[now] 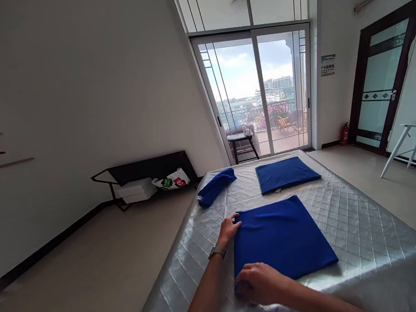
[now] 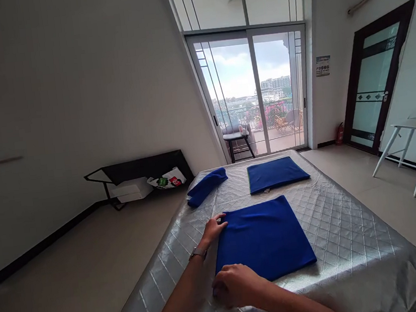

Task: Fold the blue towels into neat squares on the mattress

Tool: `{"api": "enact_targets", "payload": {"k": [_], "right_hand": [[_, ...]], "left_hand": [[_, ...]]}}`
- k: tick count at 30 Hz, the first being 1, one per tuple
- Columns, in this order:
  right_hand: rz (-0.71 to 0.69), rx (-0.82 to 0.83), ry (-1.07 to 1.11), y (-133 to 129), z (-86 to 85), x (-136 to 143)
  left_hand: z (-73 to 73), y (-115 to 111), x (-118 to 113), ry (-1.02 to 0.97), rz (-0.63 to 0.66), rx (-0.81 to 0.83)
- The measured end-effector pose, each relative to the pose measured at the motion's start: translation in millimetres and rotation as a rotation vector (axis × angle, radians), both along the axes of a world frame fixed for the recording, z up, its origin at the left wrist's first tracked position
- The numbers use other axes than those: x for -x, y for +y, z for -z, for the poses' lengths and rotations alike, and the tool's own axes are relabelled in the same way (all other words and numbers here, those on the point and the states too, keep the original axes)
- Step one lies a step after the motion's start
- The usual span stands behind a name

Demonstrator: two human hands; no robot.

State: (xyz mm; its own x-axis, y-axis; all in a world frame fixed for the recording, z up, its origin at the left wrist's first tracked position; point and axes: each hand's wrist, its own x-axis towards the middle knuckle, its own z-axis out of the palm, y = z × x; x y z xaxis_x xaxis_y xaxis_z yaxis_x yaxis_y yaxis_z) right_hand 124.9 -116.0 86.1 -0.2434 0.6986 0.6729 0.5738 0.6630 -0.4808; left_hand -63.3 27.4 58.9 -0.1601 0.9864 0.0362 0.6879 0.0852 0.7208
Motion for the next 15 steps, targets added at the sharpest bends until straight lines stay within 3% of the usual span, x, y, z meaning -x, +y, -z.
{"api": "enact_targets", "payload": {"k": [5,9,12,15], "right_hand": [[-0.017,0.202,-0.204,68,10.2,-58],[0.252,0.419,-0.398,126,13.5,-112],[0.35,0.606,-0.562,147,28.7,-131],[0.366,0.635,-0.616,154,47.8,-136]], "left_hand": [[21.0,-8,1,0.023,-0.002,-0.089],[30.8,-5,0,0.071,0.002,-0.156],[36.8,-1,-2,0.135,0.004,-0.195],[43.8,0,-4,0.206,0.009,-0.22]]}}
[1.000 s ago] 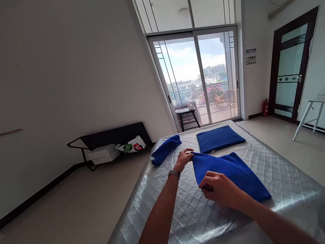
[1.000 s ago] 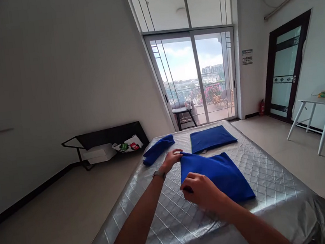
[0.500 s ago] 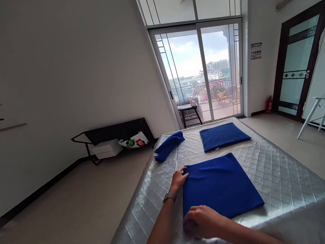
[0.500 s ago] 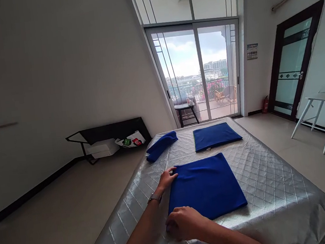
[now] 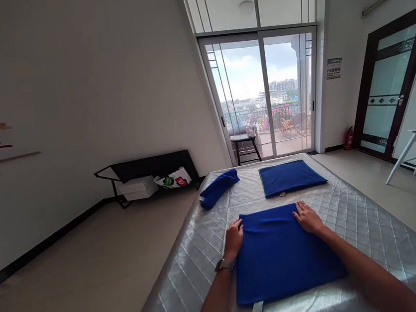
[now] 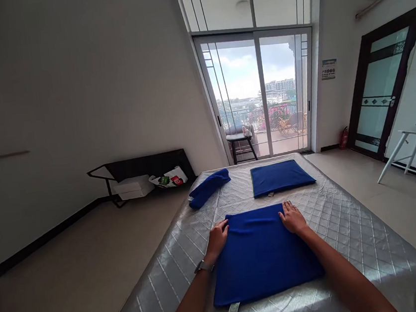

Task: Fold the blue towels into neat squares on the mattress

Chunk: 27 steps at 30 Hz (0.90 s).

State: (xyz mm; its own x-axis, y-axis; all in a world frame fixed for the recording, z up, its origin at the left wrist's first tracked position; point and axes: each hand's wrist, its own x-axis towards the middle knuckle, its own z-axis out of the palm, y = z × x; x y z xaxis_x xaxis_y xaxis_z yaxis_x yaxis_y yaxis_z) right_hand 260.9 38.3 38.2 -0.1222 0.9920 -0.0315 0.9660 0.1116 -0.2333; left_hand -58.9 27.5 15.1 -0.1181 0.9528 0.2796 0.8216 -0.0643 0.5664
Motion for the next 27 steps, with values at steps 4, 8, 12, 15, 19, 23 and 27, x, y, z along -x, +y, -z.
{"api": "enact_targets", "payload": {"k": [4,8,12,15,19,23,27], "right_hand": [[0.01,-0.006,-0.021,4,11.5,-1],[0.016,-0.006,-0.034,6,12.2,-1],[0.015,-0.027,-0.042,7,15.4,0],[0.008,-0.056,-0.042,7,18.3,-1],[-0.034,-0.072,-0.059,6,19.4,-3],[-0.037,-0.061,-0.063,5,16.9,-3],[-0.01,-0.051,-0.034,4,13.9,0]], "left_hand": [[8.6,-3,1,0.084,0.0,-0.023],[9.2,-9,2,0.342,-0.018,-0.12],[-0.7,-5,-40,0.519,0.14,-0.158],[-4.9,4,-106,0.518,0.394,-0.149],[3.1,14,-181,0.56,0.523,-0.066],[13.3,14,-189,0.562,0.496,-0.036],[14.5,10,-134,0.527,0.357,0.044]]}}
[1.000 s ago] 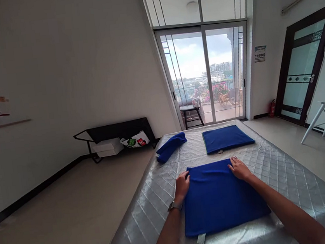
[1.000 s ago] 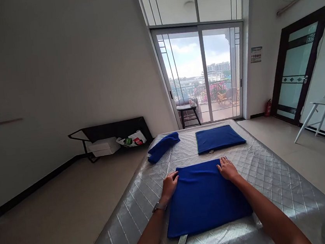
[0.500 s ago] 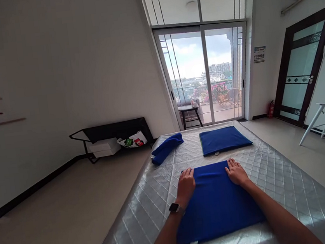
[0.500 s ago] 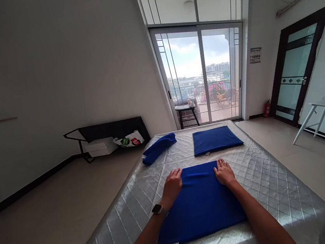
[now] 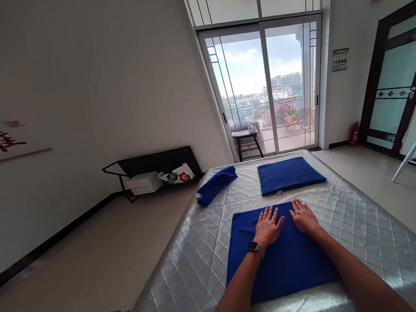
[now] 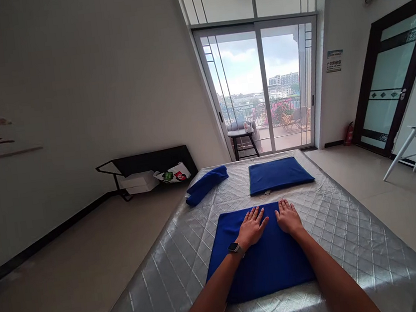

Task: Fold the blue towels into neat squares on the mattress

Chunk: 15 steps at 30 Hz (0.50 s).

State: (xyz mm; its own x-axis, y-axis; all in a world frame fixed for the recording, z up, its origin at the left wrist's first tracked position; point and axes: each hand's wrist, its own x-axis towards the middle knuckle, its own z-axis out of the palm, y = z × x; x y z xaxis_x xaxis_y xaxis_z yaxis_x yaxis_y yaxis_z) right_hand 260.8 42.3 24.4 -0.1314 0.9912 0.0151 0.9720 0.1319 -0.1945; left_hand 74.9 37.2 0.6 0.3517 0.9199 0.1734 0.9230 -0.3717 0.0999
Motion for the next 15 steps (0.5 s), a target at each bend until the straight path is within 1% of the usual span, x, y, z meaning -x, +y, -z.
{"api": "enact_targets", "payload": {"k": [4,6,7,8,10,15], "right_hand": [[0.014,0.022,0.014,0,-0.5,1],[0.017,0.027,0.01,0,-0.2,0],[0.02,0.032,0.004,1,-0.2,0],[0.023,0.037,-0.003,1,-0.4,0],[0.028,0.047,-0.018,2,-1.6,0],[0.02,0.061,-0.039,2,-7.2,0]], "left_hand": [[-1.5,-2,72,0.016,-0.224,0.05],[0.3,-1,99,0.019,-0.293,0.052],[1.8,-1,108,0.014,-0.311,0.051],[3.5,-1,114,0.008,-0.32,0.053],[6.5,0,119,-0.002,-0.323,0.059],[7.7,2,116,-0.006,-0.304,0.051]]}}
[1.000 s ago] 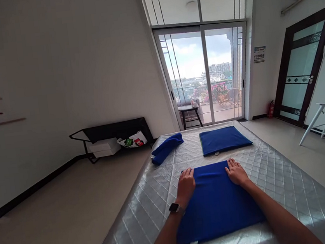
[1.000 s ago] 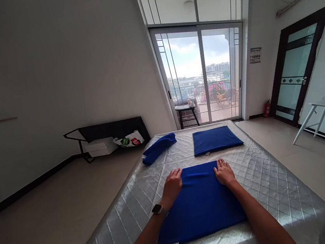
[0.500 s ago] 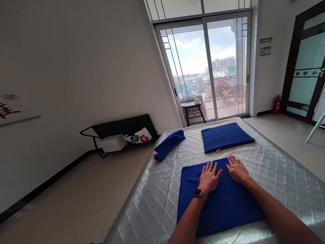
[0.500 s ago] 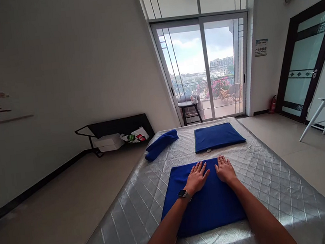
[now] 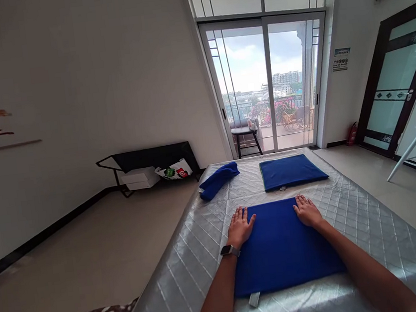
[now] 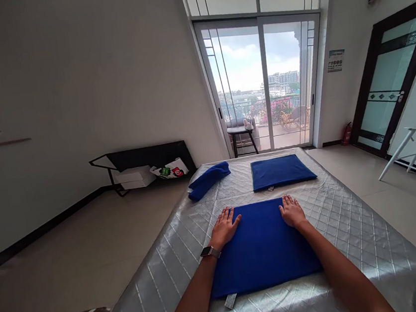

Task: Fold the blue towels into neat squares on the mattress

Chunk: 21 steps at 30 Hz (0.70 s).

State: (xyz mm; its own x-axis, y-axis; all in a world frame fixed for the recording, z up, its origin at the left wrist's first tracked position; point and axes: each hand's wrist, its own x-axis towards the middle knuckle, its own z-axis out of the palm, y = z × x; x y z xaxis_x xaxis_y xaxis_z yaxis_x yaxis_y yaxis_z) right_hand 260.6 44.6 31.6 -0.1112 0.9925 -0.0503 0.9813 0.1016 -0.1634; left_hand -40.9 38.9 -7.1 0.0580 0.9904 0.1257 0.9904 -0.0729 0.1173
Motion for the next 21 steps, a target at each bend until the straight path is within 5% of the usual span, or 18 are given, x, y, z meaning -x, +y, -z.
{"api": "enact_targets", "payload": {"k": [14,17,21], "right_hand": [[-0.012,-0.014,0.022,-13,5.2,-4],[-0.008,-0.014,0.041,-14,4.3,-2],[-0.011,-0.013,0.057,-14,3.6,-1]], "left_hand": [[-12.5,-7,-3,0.011,-0.004,-0.019],[-20.2,-12,-26,0.015,0.091,-0.08],[-19.6,-14,-93,-0.01,0.326,-0.084]]}}
